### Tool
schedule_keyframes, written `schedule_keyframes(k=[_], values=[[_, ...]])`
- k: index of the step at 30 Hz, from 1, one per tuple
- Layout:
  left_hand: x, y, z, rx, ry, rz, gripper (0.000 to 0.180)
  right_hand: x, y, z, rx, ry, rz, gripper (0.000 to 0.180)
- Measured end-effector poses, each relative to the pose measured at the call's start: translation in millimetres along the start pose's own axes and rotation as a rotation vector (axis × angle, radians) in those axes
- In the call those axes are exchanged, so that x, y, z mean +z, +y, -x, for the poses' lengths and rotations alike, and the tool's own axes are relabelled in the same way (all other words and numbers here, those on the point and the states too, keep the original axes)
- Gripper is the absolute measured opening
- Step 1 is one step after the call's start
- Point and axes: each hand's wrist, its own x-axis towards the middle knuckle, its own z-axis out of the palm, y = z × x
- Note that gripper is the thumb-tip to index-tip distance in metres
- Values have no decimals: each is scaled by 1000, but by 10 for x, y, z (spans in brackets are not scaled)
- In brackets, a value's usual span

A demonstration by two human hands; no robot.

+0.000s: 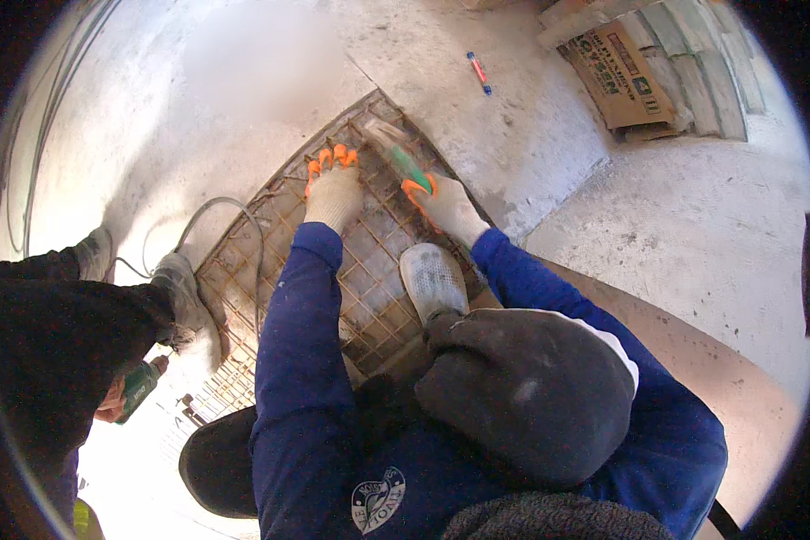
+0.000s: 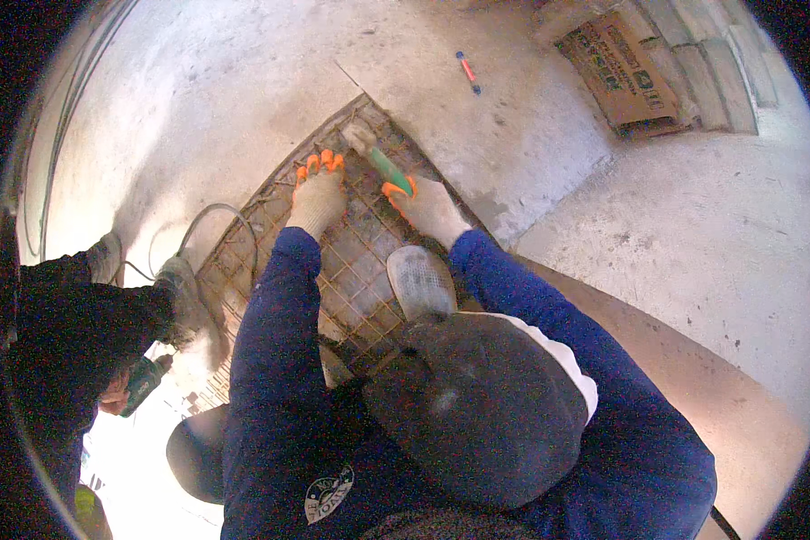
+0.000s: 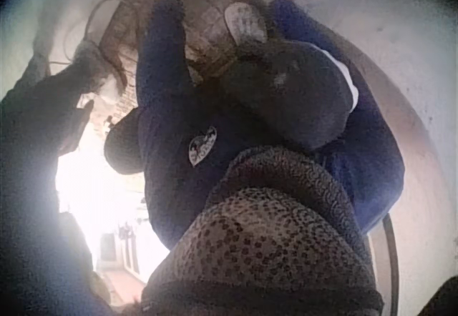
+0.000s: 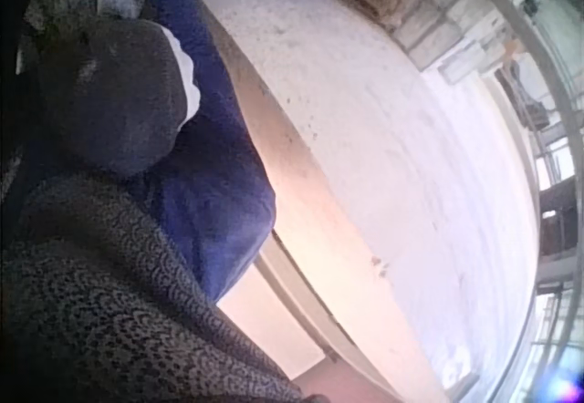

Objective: The person uses wire cutters to cut a metal wire mesh laid on the floor. Another person uses a power drill nearby. The person cuts multiple sections of the mesh and removes the cut pieces.

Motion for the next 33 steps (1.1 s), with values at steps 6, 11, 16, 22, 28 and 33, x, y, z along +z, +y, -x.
schedule_keyframes(k=[6,11,16,22,28,33], values=[[47,-7,-31,14,-3,-22,58,-39,176,-88,-246,144,-21,45],[113,-12,-16,-12,24,-13,55,64,110,-52,-186,54,-79,44],[90,-29,-33,-6,46,3,57,67,74,-96,118,-83,-43,41],[66,-24,-44,-9,21,19,58,132,158,-28,-184,127,-79,40],[-32,33,-45,-57,-99,19,61,47,134,-153,71,-26,-45,41],[-207,51,-46,-51,-193,30,65,84,107,-55,-236,161,-110,39]])
